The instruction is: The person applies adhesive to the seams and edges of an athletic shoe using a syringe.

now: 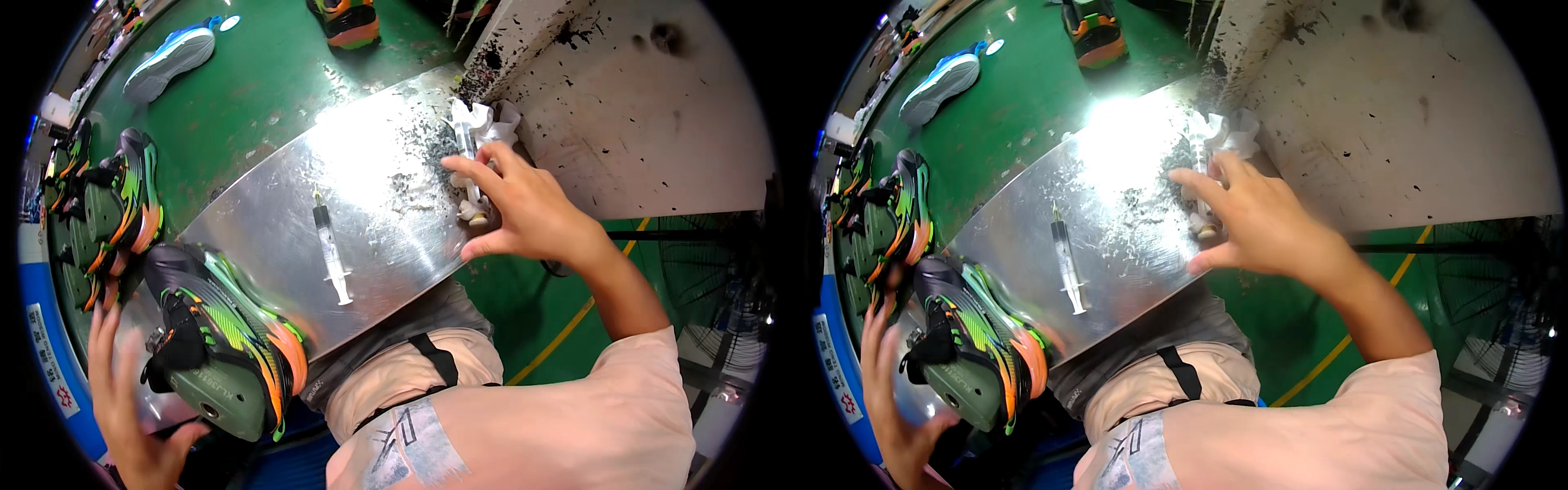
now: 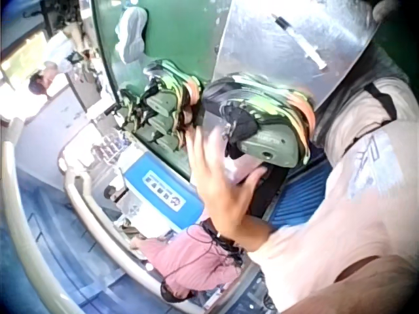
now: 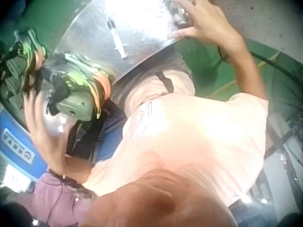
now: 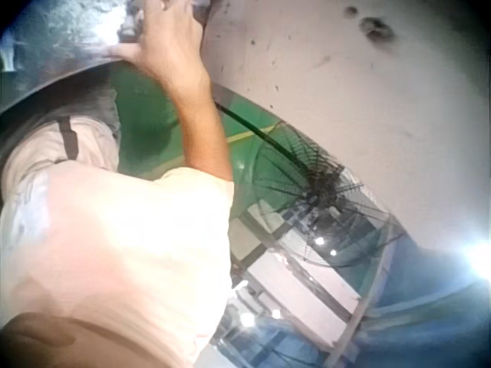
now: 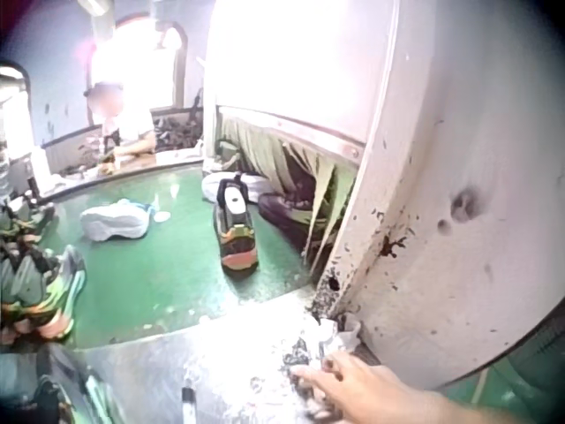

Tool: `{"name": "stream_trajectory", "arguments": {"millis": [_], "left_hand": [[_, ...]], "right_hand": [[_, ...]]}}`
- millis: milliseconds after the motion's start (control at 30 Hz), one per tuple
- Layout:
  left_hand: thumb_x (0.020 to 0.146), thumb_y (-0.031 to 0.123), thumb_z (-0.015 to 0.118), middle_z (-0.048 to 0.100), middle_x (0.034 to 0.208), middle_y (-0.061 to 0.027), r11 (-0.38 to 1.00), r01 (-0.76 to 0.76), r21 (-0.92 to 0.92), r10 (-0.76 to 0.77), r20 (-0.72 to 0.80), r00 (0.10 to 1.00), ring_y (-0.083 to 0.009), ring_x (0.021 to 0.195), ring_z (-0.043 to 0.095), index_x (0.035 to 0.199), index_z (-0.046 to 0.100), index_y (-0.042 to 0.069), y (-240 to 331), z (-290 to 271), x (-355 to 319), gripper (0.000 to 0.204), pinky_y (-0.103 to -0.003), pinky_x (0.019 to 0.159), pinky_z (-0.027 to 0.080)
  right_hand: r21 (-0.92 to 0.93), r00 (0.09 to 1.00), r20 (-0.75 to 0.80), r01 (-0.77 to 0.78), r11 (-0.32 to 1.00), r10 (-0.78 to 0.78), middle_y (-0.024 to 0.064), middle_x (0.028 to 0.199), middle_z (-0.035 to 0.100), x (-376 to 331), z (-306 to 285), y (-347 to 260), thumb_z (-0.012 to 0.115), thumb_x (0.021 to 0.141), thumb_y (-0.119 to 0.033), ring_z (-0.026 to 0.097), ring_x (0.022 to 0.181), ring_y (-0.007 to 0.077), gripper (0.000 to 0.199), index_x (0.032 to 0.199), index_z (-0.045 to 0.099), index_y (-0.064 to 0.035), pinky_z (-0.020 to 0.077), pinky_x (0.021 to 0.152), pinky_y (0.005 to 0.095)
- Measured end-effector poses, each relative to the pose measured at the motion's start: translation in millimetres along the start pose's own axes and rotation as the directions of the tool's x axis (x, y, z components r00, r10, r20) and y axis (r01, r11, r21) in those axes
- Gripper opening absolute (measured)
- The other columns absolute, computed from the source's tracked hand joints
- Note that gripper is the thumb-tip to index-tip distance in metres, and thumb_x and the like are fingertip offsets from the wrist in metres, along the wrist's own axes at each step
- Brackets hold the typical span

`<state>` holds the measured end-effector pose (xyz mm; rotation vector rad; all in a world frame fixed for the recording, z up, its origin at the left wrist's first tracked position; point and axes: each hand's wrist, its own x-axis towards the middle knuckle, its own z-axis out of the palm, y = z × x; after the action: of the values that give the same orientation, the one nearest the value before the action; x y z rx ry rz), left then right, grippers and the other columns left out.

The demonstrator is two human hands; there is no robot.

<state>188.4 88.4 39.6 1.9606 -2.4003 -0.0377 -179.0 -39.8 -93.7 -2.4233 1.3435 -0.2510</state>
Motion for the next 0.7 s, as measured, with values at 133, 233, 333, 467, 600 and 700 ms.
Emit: {"name": "stream_trajectory", "arguments": {"millis": [133,233,333,467,600,700], "left_hand": [[0.047,0.008,0.073,0.058,0.113,-0.0163,0.872,-0.408,-0.271,0.452,0.125,0.883,-0.0415,0.111,0.052,0.093,0.067,0.005,-3,43,66,0.046,-0.050,0.095,0.040],[0.048,0.012,0.067,0.063,0.091,-0.0124,0.843,-0.429,-0.324,0.445,-0.030,0.895,-0.0367,0.087,0.062,0.090,0.067,0.002,-4,50,41,0.043,-0.048,0.081,0.048],[0.049,0.019,0.062,0.062,0.091,-0.0147,0.886,-0.376,-0.271,0.338,-0.177,0.924,-0.0357,0.085,0.062,0.090,0.067,0.000,-2,57,-6,0.046,-0.046,0.072,0.049],[0.059,0.008,0.061,0.063,0.093,-0.0117,0.956,-0.211,-0.206,0.146,-0.291,0.946,-0.0298,0.086,0.062,0.089,0.068,0.003,46,62,-43,0.031,-0.042,0.070,0.052],[0.072,0.007,0.063,0.063,0.096,-0.0060,0.969,-0.084,-0.230,-0.006,-0.366,0.931,-0.0237,0.093,0.061,0.088,0.069,0.010,73,72,-57,0.018,-0.038,0.073,0.052],[0.070,0.009,0.064,0.063,0.098,-0.0061,0.965,-0.035,-0.262,-0.068,-0.374,0.925,-0.0246,0.095,0.061,0.089,0.069,0.011,88,75,-54,0.020,-0.039,0.077,0.051]], "right_hand": [[0.146,0.999,0.032,-0.045,0.988,0.041,0.0154,0.101,0.050,-6,2,5,0.080,0.064,-0.026,0.055,0.086,0.0349,0.067,0.123,0.049,-0.0143,0.0461,0.074,0.0402],[0.282,0.997,-0.044,0.071,0.957,-0.061,0.0126,0.098,0.048,-19,3,-6,0.080,0.065,-0.025,0.053,0.083,0.0305,0.068,0.123,0.048,-0.0111,0.0439,0.071,0.0366],[0.406,0.999,0.047,-0.025,0.913,0.006,0.0098,0.098,0.049,-27,4,-15,0.082,0.063,-0.030,0.052,0.085,0.0240,0.074,0.124,0.046,-0.0085,0.0427,0.071,0.0317],[0.667,0.977,0.096,-0.204,0.717,0.189,0.0054,0.099,0.051,-74,-3,2,0.084,0.060,-0.039,0.050,0.085,0.0146,0.085,0.126,0.042,-0.0052,0.0411,0.073,0.0243],[0.817,0.899,0.217,-0.381,0.432,0.381,0.0061,0.090,0.054,-71,-18,-12,0.084,0.059,-0.047,0.050,0.074,0.0087,0.088,0.122,0.042,-0.0036,0.0398,0.064,0.0165],[0.964,0.976,0.191,-0.207,0.166,0.106,0.0114,0.077,0.056,-32,-45,-43,0.081,0.065,-0.048,0.048,0.058,0.0082,0.078,0.117,0.043,-0.0049,0.0375,0.051,0.0152]]}}
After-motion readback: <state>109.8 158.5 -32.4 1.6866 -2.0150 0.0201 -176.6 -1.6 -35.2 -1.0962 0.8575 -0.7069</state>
